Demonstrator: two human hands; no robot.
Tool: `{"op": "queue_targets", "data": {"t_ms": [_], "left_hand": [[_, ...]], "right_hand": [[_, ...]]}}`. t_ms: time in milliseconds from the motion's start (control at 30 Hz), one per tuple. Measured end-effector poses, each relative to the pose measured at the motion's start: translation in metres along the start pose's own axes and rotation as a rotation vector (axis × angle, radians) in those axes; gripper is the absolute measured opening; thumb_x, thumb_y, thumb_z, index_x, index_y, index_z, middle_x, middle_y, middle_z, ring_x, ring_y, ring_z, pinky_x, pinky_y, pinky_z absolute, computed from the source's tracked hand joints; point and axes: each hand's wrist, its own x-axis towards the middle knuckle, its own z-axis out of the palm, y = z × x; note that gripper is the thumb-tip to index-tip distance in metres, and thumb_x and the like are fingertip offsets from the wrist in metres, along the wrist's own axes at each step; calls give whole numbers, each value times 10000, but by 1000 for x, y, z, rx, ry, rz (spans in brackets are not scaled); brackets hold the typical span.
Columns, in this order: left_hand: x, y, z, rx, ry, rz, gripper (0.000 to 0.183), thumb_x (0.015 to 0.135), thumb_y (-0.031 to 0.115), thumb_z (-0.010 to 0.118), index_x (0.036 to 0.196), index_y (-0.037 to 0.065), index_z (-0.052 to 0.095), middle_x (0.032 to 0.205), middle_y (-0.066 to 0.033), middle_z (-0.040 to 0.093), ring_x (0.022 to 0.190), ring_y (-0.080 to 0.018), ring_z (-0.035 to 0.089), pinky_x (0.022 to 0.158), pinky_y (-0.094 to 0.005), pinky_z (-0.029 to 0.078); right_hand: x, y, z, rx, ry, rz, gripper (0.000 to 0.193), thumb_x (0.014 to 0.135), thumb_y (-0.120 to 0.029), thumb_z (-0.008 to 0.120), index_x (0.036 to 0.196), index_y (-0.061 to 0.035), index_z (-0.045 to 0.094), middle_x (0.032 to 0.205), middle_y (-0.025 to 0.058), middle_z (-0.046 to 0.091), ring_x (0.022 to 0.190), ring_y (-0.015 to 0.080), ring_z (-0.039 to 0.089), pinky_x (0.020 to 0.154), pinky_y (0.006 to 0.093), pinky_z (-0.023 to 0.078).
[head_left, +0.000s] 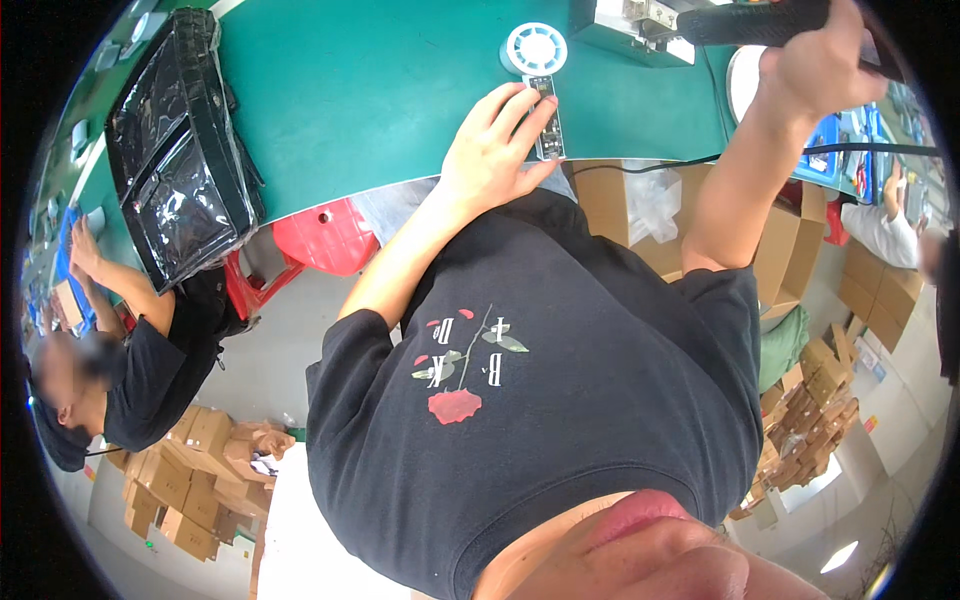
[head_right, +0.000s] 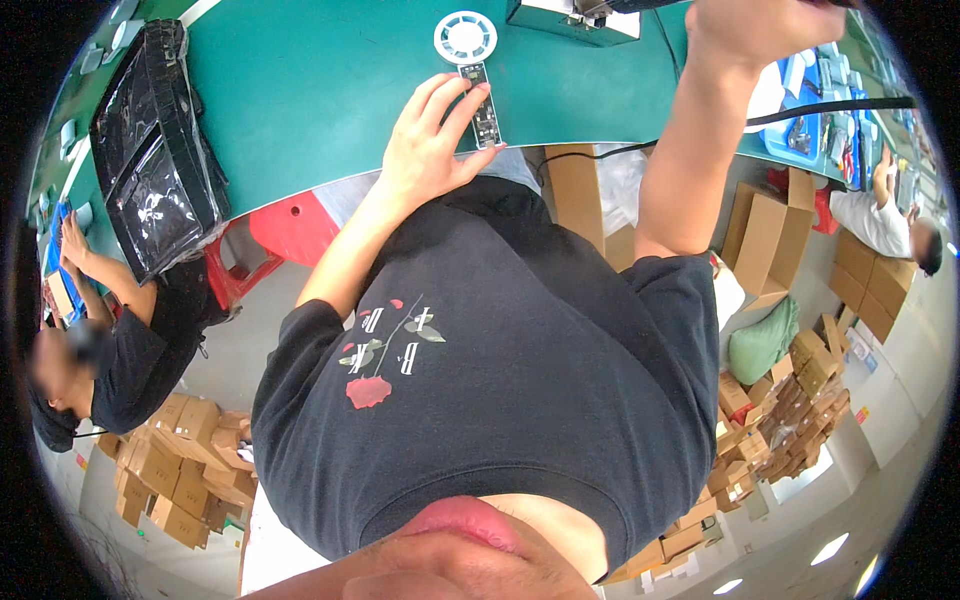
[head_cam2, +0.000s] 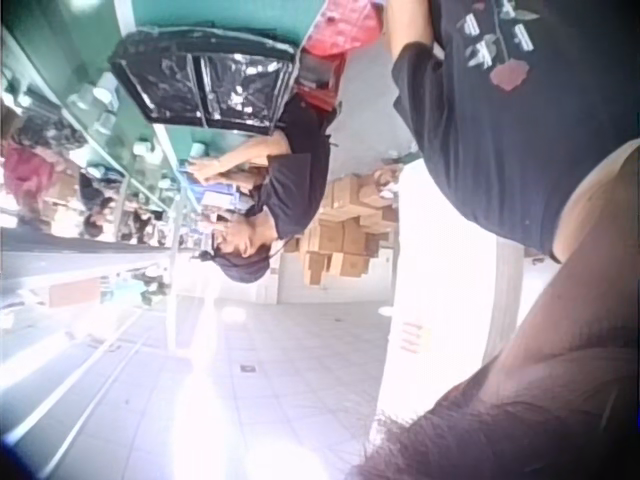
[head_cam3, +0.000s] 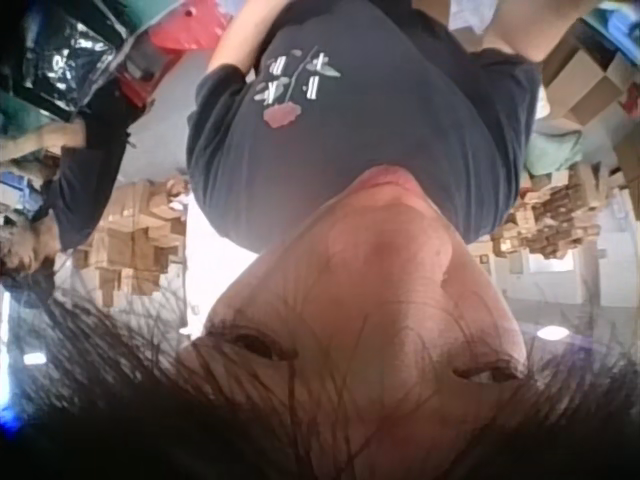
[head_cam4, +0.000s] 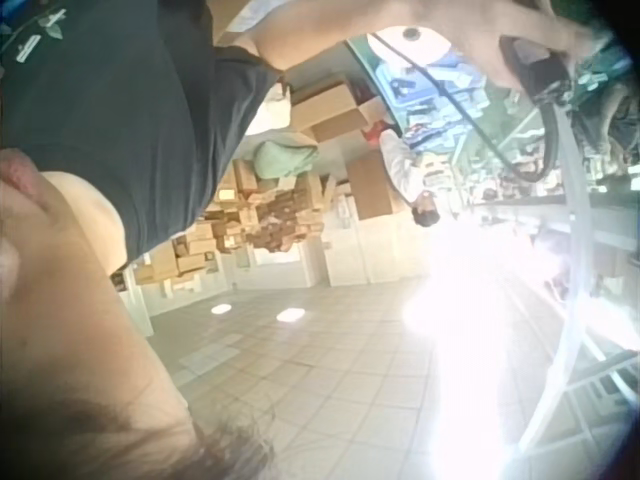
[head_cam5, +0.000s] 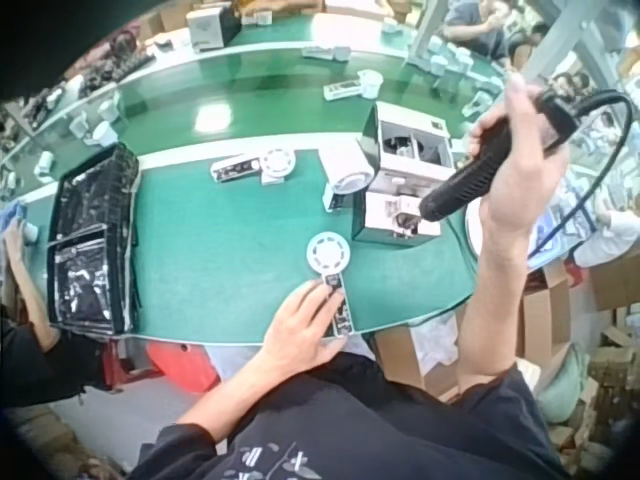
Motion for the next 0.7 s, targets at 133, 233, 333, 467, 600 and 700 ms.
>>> {"op": "queue_targets", "data": {"t_ms": [133, 233, 333, 467, 600, 700], "left_hand": [[1, 4, 0, 33, -7, -7, 733, 756, 345, 894, 1398, 96, 642, 1300, -129, 578, 1220, -351, 579, 1011, -464, 531], [2, 5, 2, 56, 4, -21, 737, 758, 352, 883, 1406, 105, 633, 1295, -112, 573, 1216, -337, 573, 1013, -453, 531], [1, 6, 2, 85, 1, -29, 724, 765, 371, 862, 1396, 101, 630, 1306, -88, 568, 1234, -317, 557, 1040, -440, 523], [-1, 4, 7, 86, 15, -21, 708, 780, 398, 851, 1385, 100, 637, 1309, -81, 571, 1235, -315, 554, 1044, -444, 517], [-3, 2, 8, 92, 37, -16, 703, 777, 396, 851, 1379, 101, 640, 1301, -74, 574, 1228, -313, 555, 1043, -449, 510], [-3, 2, 7, 90, 33, -14, 707, 766, 384, 852, 1377, 99, 641, 1288, -72, 577, 1217, -308, 558, 1034, -447, 507]], "right_hand": [[-13, -4, 5, 85, 27, 1, 137, 1014, -162, 677, 959, -48, 625, 712, 78, 626, 577, 170, 623, 532, 292, 523], [-20, -8, -3, 3, 45, 53, 184, 987, -124, 626, 904, 37, 595, 745, 206, 654, 597, 297, 636, 549, 395, 546], [-31, -10, -10, 84, 33, 145, 161, 962, -89, 619, 927, 63, 581, 727, 252, 673, 569, 349, 639, 528, 445, 568], [-52, -25, 6, 208, 3, 202, 154, 960, -97, 603, 1014, 40, 557, 728, 257, 672, 586, 349, 645, 532, 452, 568], [-62, -41, 31, 273, -12, 232, 136, 967, -102, 626, 1013, 3, 554, 731, 194, 654, 588, 287, 636, 540, 396, 557], [-67, -61, 49, 266, -47, 294, 147, 1013, -129, 637, 1079, -28, 553, 771, 113, 638, 622, 199, 629, 585, 314, 546]]}}
